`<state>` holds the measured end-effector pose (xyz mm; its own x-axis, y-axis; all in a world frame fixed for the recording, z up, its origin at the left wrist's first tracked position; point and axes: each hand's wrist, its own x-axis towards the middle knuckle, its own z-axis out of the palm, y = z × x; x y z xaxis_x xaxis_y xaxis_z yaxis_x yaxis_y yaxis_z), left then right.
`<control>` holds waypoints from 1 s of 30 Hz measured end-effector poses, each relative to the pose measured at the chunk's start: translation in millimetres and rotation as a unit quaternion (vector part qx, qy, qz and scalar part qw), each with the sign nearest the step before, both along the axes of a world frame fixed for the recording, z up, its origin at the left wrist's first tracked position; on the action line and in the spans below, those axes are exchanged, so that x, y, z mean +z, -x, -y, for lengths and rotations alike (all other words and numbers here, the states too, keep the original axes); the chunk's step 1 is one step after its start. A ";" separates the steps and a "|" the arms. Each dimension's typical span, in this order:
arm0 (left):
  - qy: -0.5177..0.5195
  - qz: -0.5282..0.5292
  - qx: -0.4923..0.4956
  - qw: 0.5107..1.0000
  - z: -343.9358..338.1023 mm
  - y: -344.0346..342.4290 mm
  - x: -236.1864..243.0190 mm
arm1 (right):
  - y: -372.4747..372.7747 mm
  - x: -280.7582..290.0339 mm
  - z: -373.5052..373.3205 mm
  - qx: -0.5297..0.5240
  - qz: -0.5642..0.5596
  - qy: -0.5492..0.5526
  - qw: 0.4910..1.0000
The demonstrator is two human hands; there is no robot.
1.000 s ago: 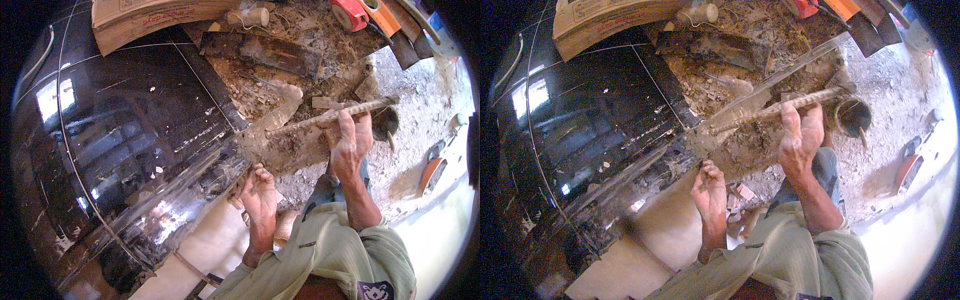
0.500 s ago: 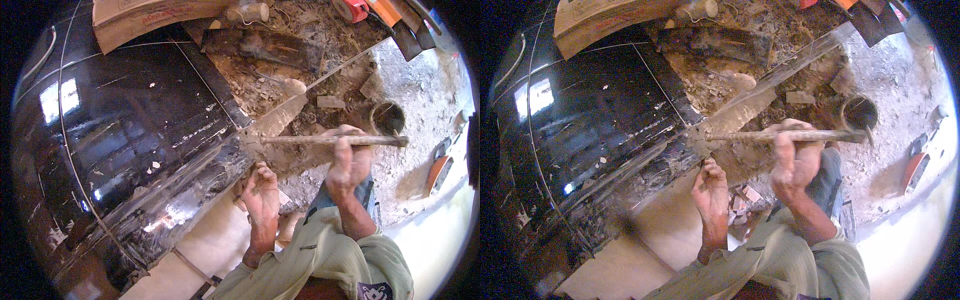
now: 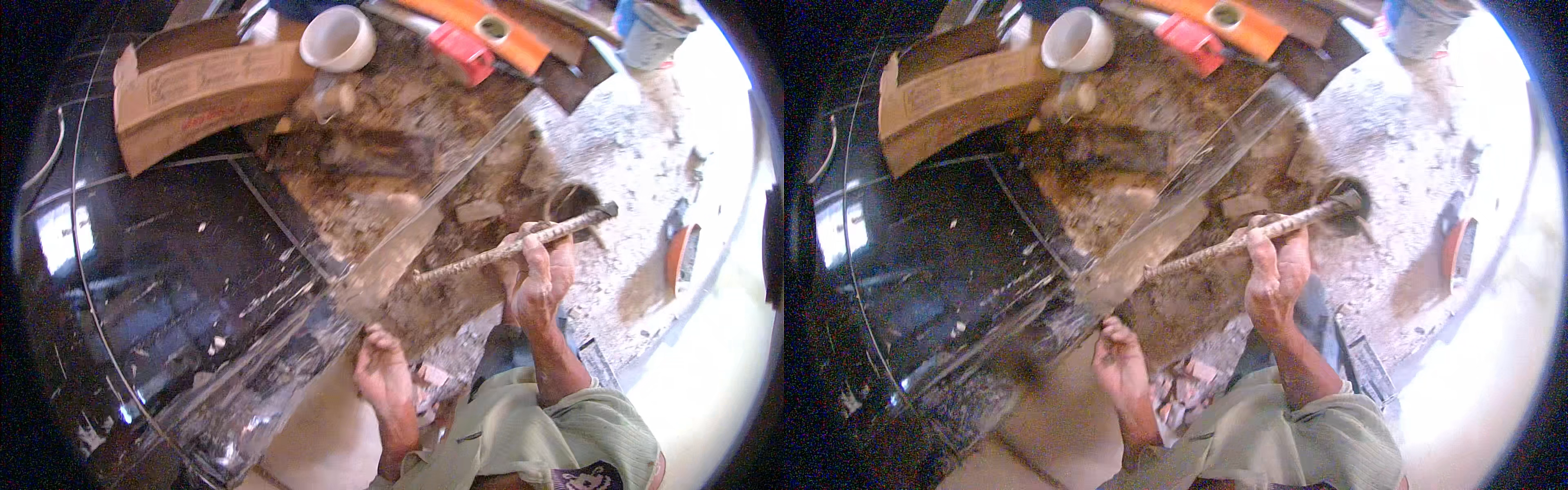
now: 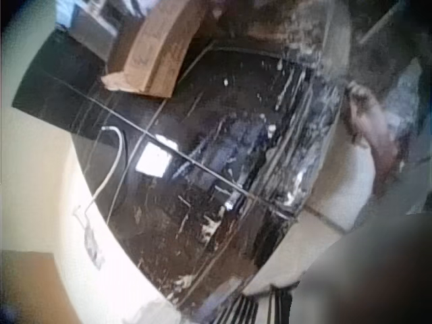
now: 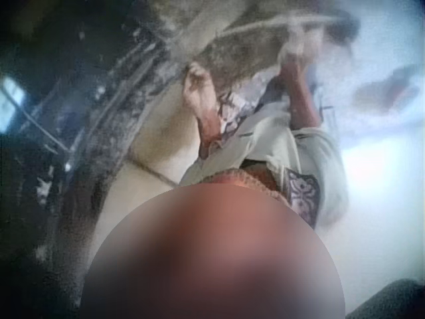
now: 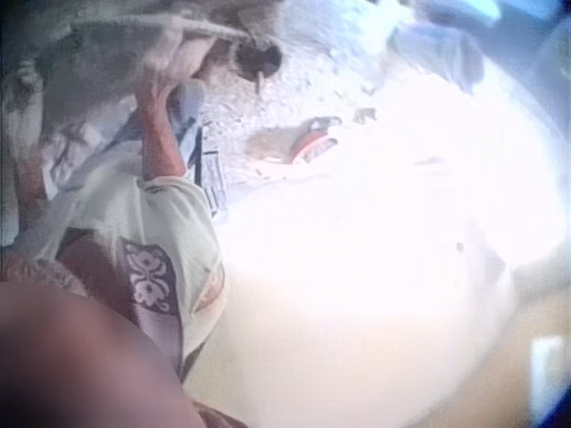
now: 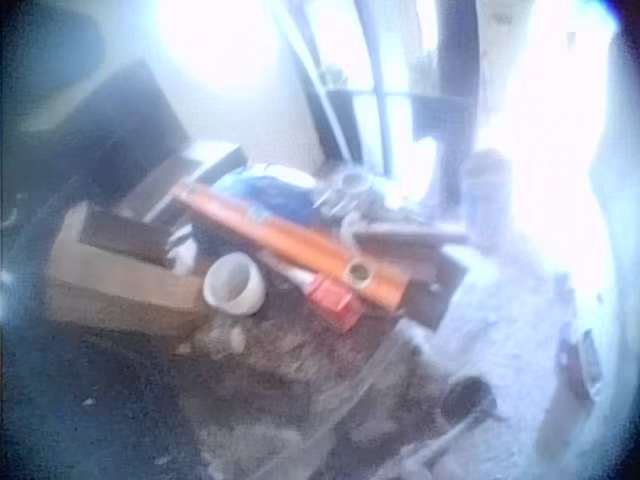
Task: The person applies mortar to the side of a tiled wall structure with a trowel, inserts a metal rod into the mortar, and uses a hammer to secure it and tap the tiling.
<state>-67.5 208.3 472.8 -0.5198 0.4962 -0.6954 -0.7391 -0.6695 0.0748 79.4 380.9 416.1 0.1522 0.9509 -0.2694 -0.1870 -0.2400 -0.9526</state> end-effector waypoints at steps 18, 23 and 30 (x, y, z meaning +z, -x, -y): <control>-0.014 -0.007 0.007 1.000 3.4 -1.0 -7.6 | 115.8 -14.3 -180.5 0.371 0.541 -0.239 0.716; -0.066 0.028 0.046 0.996 -1.3 -3.4 -3.1 | 123.1 -15.0 -178.3 0.357 0.585 -0.300 0.663; 0.005 0.013 0.044 0.999 -8.8 2.5 4.8 | 67.7 35.7 -205.9 0.240 0.596 -0.414 0.645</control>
<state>-70.0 217.1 477.6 -0.5430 0.4425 -0.7137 -0.6792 -0.7312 0.0634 11.8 586.9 451.8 -0.5834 0.7088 0.3965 0.7035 0.6850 -0.1895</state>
